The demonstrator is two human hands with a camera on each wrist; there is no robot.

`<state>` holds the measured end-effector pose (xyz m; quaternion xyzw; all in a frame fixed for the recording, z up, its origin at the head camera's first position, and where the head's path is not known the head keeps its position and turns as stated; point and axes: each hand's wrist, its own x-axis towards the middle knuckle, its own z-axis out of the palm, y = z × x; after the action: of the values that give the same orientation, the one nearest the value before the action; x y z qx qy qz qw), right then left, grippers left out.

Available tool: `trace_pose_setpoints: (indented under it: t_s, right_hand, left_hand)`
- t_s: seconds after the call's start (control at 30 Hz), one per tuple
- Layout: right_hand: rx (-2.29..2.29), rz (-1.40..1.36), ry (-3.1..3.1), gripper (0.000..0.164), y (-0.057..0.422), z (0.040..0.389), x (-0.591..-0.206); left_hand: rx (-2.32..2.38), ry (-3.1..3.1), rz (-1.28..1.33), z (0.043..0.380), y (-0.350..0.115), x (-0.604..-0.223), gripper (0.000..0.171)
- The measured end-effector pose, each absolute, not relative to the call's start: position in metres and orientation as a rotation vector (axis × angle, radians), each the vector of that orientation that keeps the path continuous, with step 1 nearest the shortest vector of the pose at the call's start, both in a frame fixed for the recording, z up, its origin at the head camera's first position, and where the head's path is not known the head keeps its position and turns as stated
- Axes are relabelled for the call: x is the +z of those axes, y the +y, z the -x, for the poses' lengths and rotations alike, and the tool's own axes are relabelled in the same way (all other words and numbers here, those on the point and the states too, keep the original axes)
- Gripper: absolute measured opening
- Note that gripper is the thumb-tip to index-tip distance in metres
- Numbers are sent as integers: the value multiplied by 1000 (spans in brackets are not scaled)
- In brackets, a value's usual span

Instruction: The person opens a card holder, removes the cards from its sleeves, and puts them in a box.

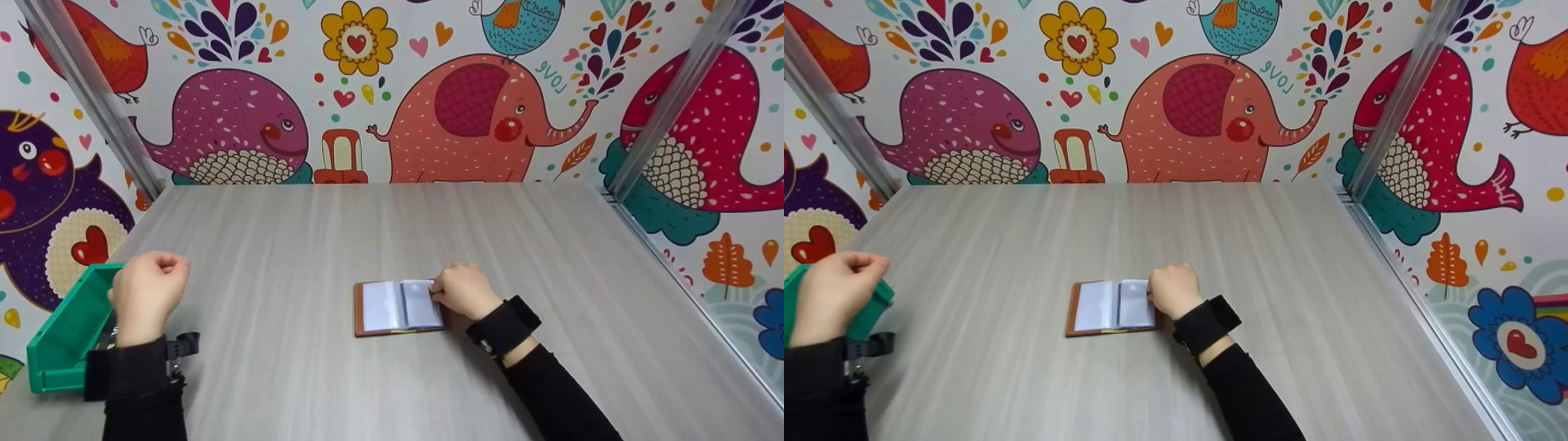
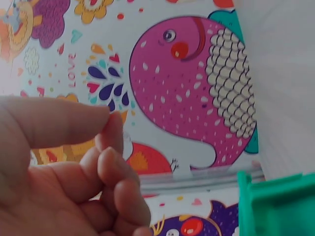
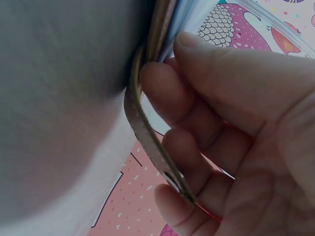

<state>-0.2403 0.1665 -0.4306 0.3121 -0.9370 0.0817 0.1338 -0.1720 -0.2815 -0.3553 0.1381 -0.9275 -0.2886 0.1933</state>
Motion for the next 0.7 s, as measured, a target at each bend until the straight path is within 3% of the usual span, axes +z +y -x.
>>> trace_pose_setpoints:
  t_s: [0.7]
  right_hand:
    - [235, -887, -2742, 8, 166, 240, -431]
  left_hand:
    - [-790, -2608, -115, 189, -219, -376, 22]
